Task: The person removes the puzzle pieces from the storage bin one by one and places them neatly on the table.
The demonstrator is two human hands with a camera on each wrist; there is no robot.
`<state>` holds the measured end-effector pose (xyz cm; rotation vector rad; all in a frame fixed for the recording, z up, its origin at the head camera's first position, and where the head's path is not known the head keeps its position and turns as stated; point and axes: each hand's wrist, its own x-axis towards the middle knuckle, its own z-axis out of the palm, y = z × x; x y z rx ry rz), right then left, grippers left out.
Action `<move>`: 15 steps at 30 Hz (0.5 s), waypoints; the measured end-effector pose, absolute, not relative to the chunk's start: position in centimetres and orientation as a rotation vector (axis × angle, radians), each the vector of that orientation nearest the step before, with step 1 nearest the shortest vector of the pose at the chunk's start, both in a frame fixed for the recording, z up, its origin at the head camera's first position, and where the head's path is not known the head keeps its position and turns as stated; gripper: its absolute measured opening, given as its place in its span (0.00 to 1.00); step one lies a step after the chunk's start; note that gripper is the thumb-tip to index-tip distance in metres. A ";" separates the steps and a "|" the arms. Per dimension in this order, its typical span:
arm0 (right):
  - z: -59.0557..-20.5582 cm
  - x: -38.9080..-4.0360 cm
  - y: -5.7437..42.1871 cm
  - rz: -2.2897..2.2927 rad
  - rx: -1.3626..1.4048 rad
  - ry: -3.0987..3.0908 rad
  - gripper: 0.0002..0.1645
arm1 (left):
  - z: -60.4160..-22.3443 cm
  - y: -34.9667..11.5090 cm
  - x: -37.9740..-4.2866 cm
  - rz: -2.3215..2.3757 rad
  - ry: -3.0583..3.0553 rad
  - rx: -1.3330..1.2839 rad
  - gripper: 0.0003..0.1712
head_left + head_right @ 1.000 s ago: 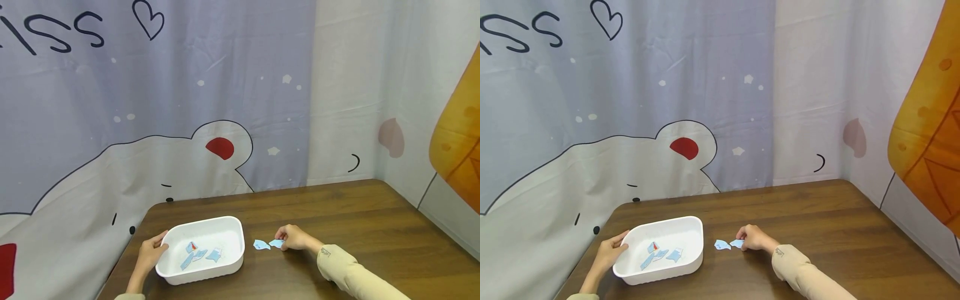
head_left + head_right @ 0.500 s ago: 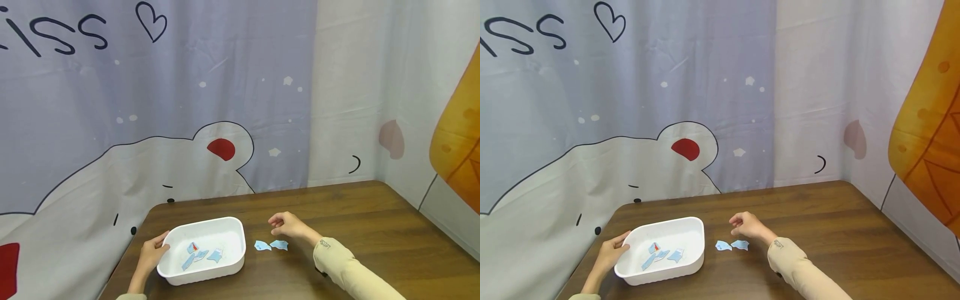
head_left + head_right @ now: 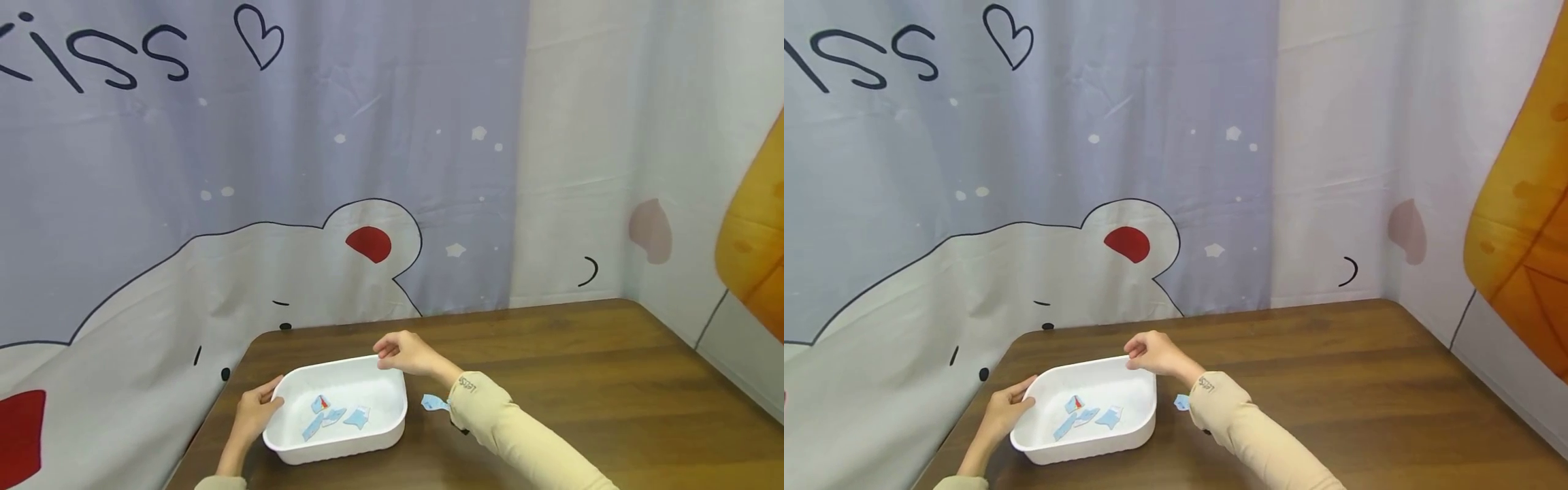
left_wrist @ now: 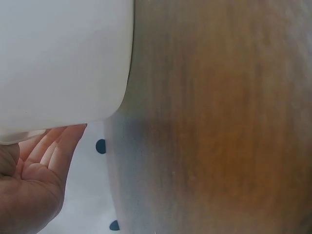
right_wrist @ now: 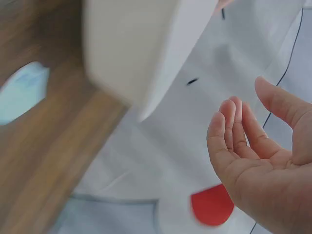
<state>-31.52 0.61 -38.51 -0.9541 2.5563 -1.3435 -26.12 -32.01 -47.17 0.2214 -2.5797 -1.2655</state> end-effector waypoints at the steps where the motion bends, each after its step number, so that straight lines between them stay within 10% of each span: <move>1: -38.1 -31.4 -0.3 -1.333 -0.968 2.555 0.17 | -47.1 -32.0 -26.1 -1.269 -2.578 0.228 0.26; 15: -39.4 -29.2 -10.0 -1.608 -0.760 2.295 0.15 | -47.3 -32.1 -26.0 -1.307 -2.553 0.198 0.26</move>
